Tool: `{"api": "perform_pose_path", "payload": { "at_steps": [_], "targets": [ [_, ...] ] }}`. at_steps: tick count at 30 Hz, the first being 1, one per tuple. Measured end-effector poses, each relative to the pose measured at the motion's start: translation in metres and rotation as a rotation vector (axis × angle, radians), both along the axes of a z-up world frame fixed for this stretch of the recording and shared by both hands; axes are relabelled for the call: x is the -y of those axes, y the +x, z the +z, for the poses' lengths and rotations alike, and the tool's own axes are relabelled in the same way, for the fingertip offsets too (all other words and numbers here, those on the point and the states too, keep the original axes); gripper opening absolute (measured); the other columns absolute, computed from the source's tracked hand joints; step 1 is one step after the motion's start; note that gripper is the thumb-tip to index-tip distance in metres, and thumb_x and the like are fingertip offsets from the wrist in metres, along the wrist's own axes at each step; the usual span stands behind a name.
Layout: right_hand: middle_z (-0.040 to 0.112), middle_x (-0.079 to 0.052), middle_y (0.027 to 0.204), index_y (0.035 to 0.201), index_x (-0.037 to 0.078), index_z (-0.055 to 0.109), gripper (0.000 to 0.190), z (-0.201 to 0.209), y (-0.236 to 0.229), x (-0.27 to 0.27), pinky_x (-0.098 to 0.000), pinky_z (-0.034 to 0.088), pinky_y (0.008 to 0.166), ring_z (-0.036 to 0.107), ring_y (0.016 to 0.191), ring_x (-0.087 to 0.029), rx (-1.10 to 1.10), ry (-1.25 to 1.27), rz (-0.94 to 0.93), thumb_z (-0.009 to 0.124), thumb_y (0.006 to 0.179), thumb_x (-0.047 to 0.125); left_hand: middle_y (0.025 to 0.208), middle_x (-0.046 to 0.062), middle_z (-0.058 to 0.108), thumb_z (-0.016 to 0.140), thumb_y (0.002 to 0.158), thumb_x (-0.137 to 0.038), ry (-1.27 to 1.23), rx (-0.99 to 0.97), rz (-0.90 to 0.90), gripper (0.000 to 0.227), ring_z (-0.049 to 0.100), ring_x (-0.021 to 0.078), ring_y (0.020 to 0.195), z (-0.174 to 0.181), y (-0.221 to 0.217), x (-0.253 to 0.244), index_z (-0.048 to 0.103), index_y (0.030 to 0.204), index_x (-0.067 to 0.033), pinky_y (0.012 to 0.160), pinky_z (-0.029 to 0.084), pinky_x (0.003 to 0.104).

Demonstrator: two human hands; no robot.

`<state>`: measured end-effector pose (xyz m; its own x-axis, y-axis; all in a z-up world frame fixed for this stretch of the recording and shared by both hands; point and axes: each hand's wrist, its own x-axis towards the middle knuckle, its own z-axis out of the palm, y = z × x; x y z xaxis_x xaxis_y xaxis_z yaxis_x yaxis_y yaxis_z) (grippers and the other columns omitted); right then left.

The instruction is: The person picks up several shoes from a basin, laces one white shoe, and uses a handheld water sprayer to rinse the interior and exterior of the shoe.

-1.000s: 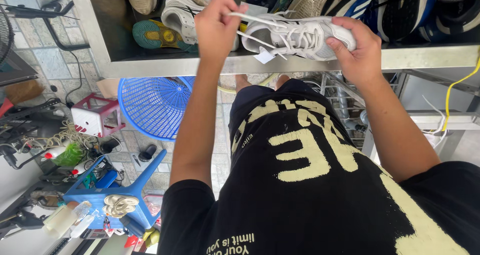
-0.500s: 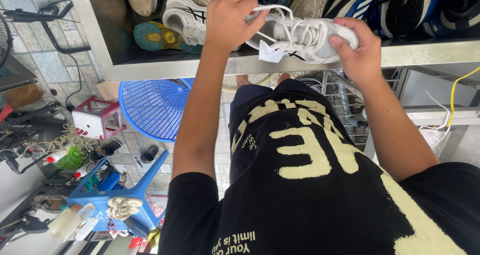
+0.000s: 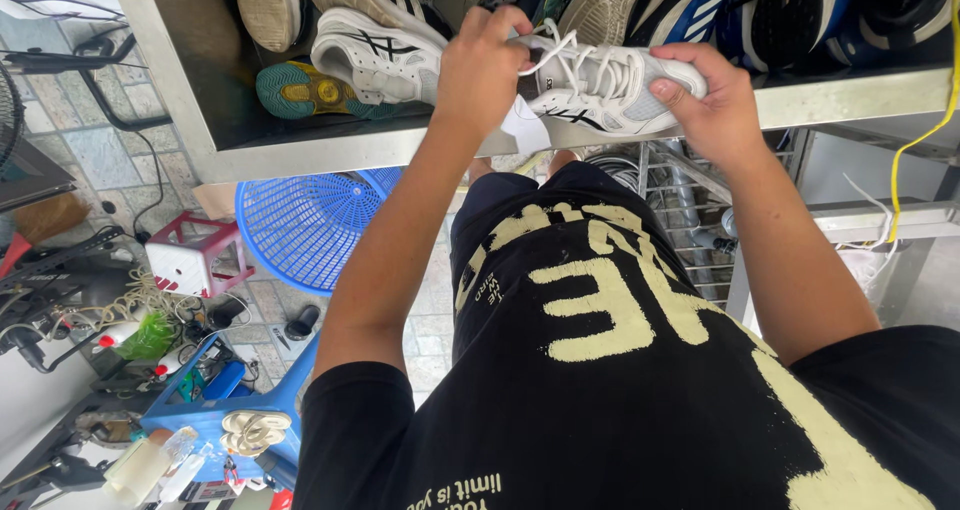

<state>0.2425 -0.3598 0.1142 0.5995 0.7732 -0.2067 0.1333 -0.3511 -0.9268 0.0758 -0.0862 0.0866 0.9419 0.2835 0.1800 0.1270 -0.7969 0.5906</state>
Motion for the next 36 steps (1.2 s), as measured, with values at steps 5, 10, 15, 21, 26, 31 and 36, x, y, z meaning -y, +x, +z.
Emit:
{"api": "perform_pose_path", "payload": {
  "at_steps": [5,10,15,21,26,31,36],
  "targets": [
    [0.07,-0.005,0.121,0.135,0.003,0.064,0.031,-0.005,0.005,0.005,-0.0261,0.052,0.1,0.063,0.11,-0.01,-0.038,0.011,-0.012,0.074,0.108,0.016,0.122,0.001,0.07,0.069,0.093,-0.002,-0.214,0.032,0.346,0.025,0.069,0.0215,0.113,0.018,-0.014,-0.029,0.072,0.116,-0.0089,0.097,0.059,0.039],
    [0.07,-0.003,0.122,0.134,0.004,0.065,0.031,-0.015,0.01,0.014,-0.0264,0.053,0.101,0.064,0.111,-0.01,-0.173,-0.004,-0.055,0.073,0.107,0.016,0.117,0.027,0.066,0.079,0.066,-0.026,0.451,0.102,0.467,0.056,0.064,0.045,0.106,0.052,-0.017,-0.03,0.07,0.118,-0.0053,0.088,0.052,0.045],
    [0.07,-0.002,0.12,0.132,0.007,0.066,0.033,0.004,0.009,0.001,-0.0276,0.053,0.098,0.064,0.109,-0.01,-0.311,-0.059,-0.003,0.073,0.103,0.019,0.108,0.01,0.076,0.08,0.084,-0.021,-0.246,-0.15,0.2,0.019,0.072,0.0334,0.097,0.035,-0.001,0.015,0.079,0.098,-0.0078,0.082,0.057,0.043],
    [0.063,-0.015,0.098,0.097,0.007,0.074,0.023,0.063,-0.032,-0.039,-0.0412,0.048,0.085,0.057,0.095,-0.034,0.972,-0.116,0.104,0.084,0.087,0.025,0.099,0.005,0.074,0.078,0.086,-0.019,-0.169,-0.001,0.205,0.016,0.07,0.0282,0.094,0.033,-0.012,0.042,0.078,0.099,-0.0098,0.081,0.057,0.04],
    [0.061,-0.006,0.087,0.083,0.006,0.071,0.028,0.04,-0.066,-0.069,-0.0407,0.047,0.081,0.056,0.089,-0.027,0.766,-0.15,0.189,0.086,0.094,0.026,0.087,0.01,0.063,0.076,0.083,-0.016,-0.087,-0.032,0.294,0.016,0.065,0.0287,0.086,0.04,-0.009,0.058,0.073,0.097,-0.0093,0.072,0.053,0.043],
    [0.061,-0.009,0.09,0.083,0.004,0.068,0.023,0.036,-0.061,-0.062,-0.0414,0.048,0.085,0.057,0.093,-0.028,0.735,-0.031,0.237,0.083,0.096,0.015,0.089,0.009,0.065,0.074,0.086,-0.015,-0.104,-0.035,0.357,0.014,0.067,0.0293,0.086,0.033,-0.012,0.065,0.073,0.099,-0.0102,0.073,0.054,0.043],
    [0.064,-0.006,0.096,0.091,0.003,0.067,0.009,0.059,-0.051,-0.04,-0.0408,0.04,0.096,0.047,0.103,-0.028,-0.158,0.355,0.434,0.066,0.095,0.012,0.089,0.006,0.07,0.071,0.088,-0.014,-0.089,-0.083,0.41,0.014,0.068,0.0306,0.083,0.022,-0.006,0.07,0.074,0.1,-0.0114,0.072,0.054,0.044]
  ]
}}
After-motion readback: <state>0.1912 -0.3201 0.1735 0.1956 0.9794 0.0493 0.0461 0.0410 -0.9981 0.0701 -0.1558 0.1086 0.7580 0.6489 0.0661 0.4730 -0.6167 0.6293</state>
